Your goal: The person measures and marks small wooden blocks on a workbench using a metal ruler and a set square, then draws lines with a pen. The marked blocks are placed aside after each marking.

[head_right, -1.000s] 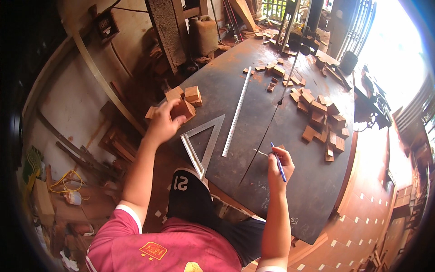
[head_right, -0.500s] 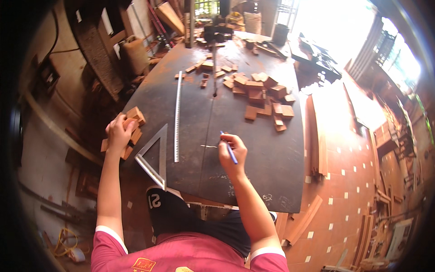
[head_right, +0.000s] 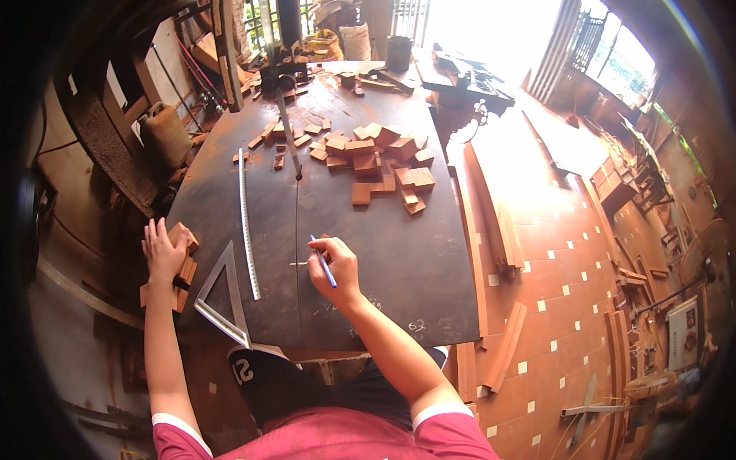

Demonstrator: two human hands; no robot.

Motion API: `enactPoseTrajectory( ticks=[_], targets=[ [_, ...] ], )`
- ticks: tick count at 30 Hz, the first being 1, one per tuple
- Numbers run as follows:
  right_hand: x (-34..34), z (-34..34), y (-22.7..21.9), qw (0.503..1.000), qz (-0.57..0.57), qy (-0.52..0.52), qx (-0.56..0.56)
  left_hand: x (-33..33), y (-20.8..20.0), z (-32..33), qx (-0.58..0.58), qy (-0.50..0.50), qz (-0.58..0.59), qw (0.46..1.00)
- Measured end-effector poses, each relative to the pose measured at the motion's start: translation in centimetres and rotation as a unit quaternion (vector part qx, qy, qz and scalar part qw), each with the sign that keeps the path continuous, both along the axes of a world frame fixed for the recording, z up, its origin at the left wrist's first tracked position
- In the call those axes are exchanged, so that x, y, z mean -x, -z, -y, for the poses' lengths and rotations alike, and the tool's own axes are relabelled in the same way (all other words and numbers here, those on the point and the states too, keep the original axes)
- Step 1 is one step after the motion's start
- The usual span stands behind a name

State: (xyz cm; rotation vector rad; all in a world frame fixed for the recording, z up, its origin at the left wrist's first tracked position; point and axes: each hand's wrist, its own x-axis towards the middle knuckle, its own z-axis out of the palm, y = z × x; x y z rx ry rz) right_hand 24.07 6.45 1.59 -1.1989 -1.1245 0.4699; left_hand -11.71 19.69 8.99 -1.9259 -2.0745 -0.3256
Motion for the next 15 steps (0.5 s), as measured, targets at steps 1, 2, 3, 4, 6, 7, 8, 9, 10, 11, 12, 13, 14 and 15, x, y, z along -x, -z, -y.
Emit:
enactPoseTrajectory(
  ticks=[1, 2, 3, 4, 6, 7, 8, 9, 10, 11, 12, 13, 14, 15],
  targets=[
    [-0.1, 0.0, -0.1, 1.0, 0.002, 0.006, -0.001, 0.2, -0.2, -0.9, 0.003, -0.012, 0.005, 1.0],
    [-0.5, 0.1, -0.1, 1.0, 0.014, 0.014, -0.013, 0.1, -0.4, -1.9, 0.009, -0.027, 0.007, 1.0],
    [-0.6, 0.2, -0.3, 1.0, 0.014, 0.014, -0.007, 0.2, -0.7, -2.6, 0.014, -0.04, 0.009, 0.999],
    [-0.7, 0.2, -0.1, 1.0, 0.013, 0.017, -0.013, 0.0, -1.1, -3.1, 0.027, -0.059, 0.006, 0.998],
    [-0.4, -0.2, 0.3, 1.0, 0.01, 0.01, -0.015, 1.7, 0.4, -4.6, 0.058, -0.084, 0.005, 0.995],
    [-0.4, -0.2, 0.3, 1.0, 0.006, 0.002, -0.01, 2.2, 1.6, -4.6, 0.093, -0.089, 0.008, 0.992],
    [-0.5, 0.1, -0.3, 1.0, 0.018, -0.003, 0.001, 1.6, 1.7, -4.5, 0.173, -0.112, 0.037, 0.978],
    [0.0, -0.2, -0.1, 1.0, 0.023, -0.013, -0.006, 4.2, 3.2, -5.8, 0.199, -0.128, 0.068, 0.969],
    [-0.2, -0.3, 0.2, 1.0, 0.023, -0.011, -0.006, 3.3, 3.1, -5.4, 0.188, -0.115, 0.076, 0.973],
    [-0.3, 0.0, 0.3, 1.0, 0.022, -0.009, -0.004, 2.4, 2.5, -4.8, 0.177, -0.102, 0.084, 0.975],
    [-0.5, 0.1, 0.2, 1.0, 0.023, -0.003, 0.001, 1.8, 2.3, -4.8, 0.18, -0.098, 0.086, 0.975],
    [-0.5, 0.2, 0.2, 1.0, 0.024, -0.004, 0.003, 1.6, 2.1, -4.7, 0.183, -0.1, 0.088, 0.974],
    [-0.6, 0.3, 0.1, 1.0, 0.025, -0.007, 0.006, 1.5, 2.0, -4.6, 0.186, -0.101, 0.09, 0.973],
    [-0.6, 0.4, 0.0, 1.0, 0.027, -0.009, 0.009, 1.4, 2.0, -4.6, 0.189, -0.101, 0.089, 0.973]
  ],
)
